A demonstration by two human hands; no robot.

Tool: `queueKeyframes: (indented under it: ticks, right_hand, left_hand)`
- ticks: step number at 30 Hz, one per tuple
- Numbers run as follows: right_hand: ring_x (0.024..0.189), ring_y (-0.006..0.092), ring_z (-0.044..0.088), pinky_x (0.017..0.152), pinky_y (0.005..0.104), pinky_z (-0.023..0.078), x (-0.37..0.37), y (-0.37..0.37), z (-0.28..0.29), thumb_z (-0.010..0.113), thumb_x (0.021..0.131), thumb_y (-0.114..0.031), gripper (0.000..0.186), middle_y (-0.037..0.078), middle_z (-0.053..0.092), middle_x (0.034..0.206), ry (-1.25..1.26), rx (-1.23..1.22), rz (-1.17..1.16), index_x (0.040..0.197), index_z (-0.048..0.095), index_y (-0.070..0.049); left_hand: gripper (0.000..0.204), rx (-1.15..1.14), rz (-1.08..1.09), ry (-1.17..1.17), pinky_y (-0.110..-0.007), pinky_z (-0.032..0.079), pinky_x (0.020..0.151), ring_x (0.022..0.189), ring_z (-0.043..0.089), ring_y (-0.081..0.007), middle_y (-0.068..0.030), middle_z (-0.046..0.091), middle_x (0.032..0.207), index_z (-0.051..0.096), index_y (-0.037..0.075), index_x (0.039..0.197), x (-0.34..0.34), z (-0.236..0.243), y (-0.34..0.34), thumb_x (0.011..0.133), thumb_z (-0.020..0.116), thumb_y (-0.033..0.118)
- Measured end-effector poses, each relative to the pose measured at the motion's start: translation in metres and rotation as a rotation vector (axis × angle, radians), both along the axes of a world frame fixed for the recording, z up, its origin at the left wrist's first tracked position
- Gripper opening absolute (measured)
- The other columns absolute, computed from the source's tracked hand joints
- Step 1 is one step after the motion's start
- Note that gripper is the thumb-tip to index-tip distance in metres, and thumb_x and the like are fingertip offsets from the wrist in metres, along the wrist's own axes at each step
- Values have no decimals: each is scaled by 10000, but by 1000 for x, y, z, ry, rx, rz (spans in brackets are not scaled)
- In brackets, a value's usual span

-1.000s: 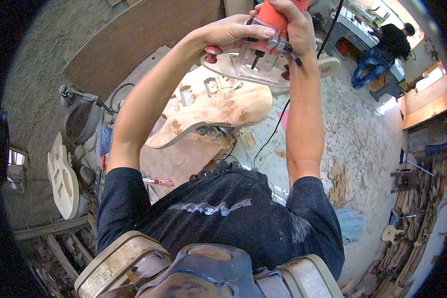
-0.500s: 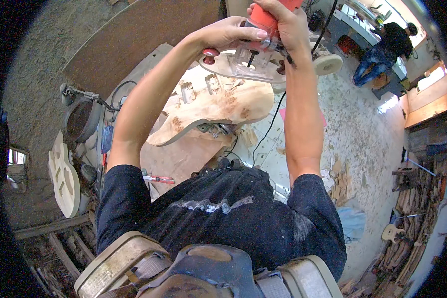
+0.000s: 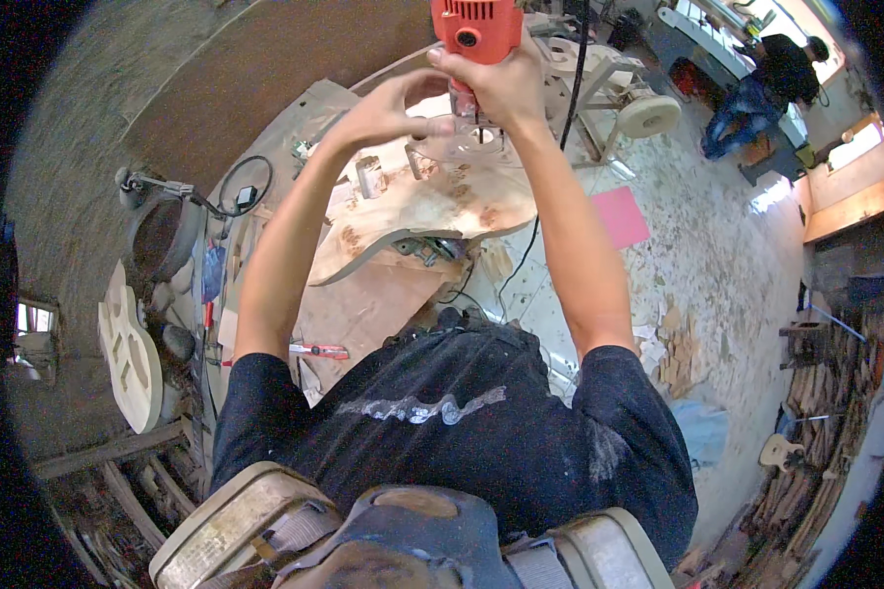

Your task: The person uses a handheld router to cut out the pickup cavities on a wooden guitar body.

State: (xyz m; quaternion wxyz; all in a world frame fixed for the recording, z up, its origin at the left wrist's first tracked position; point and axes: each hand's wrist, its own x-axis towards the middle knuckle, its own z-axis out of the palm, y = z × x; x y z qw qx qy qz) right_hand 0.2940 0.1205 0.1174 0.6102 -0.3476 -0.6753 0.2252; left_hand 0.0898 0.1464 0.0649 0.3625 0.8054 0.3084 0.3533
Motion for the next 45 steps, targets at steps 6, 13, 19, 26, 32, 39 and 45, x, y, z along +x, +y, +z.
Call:
queueKeyframes:
  ticks: [6, 13, 19, 26, 32, 39, 45]
  right_hand:
    - [720, 117, 675, 680, 283, 550, -1, 2, -24, 928, 742, -220, 373, 17, 726, 828, 38, -5, 21, 970, 702, -31]
    - [725, 105, 660, 666, 276, 536, 2, 12, -54, 927, 747, -210, 366, -1, 712, 838, 42, 42, 16, 964, 693, -32]
    - [718, 102, 666, 659, 279, 538, 5, 16, -67, 924, 746, -229, 354, 9, 724, 825, 65, 33, 1, 947, 709, -33]
    - [729, 110, 685, 676, 285, 548, 11, 9, -66, 908, 759, -289, 352, 16, 748, 831, 31, -138, -56, 923, 734, -30]
    - [719, 120, 697, 675, 288, 549, 11, 8, -64, 914, 748, -314, 374, 29, 753, 820, 5, -110, -62, 922, 738, -33]
    - [658, 123, 688, 620, 294, 550, 12, 14, -73, 911, 752, -270, 340, 26, 739, 782, -32, 37, -89, 900, 726, -26]
    - [610, 111, 671, 561, 267, 534, 11, 14, -80, 900, 759, -186, 286, 34, 731, 770, 34, -101, -54, 890, 711, -16]
  left_hand:
    - [884, -59, 112, 280, -405, 549, 938, 1055, 707, -322, -231, 699, 1258, 641, 13, 1336, 11, -26, -26, 623, 935, 445]
    - [827, 87, 146, 239, -403, 554, 865, 933, 703, -313, -196, 736, 1079, 661, 20, 1311, 15, -64, -15, 609, 924, 368]
    - [877, 184, 141, 314, -451, 484, 1030, 1136, 642, -386, -208, 714, 1200, 664, 23, 1320, 17, -76, -10, 595, 921, 445]
    - [903, 179, 194, 365, -463, 417, 1136, 1333, 516, -371, -190, 602, 1424, 636, 47, 1384, 18, -84, -15, 649, 897, 500]
    - [847, 105, 216, 278, -449, 415, 1143, 1352, 506, -367, -173, 585, 1433, 653, 35, 1352, 19, -82, -24, 655, 909, 445]
    - [786, 89, 280, 233, -441, 449, 1110, 1320, 540, -347, -146, 591, 1421, 668, 82, 1340, 21, -79, -36, 672, 905, 422]
    - [759, 77, 311, 224, -424, 465, 1090, 1288, 566, -338, -135, 610, 1385, 666, 76, 1342, 23, -77, -39, 688, 900, 381]
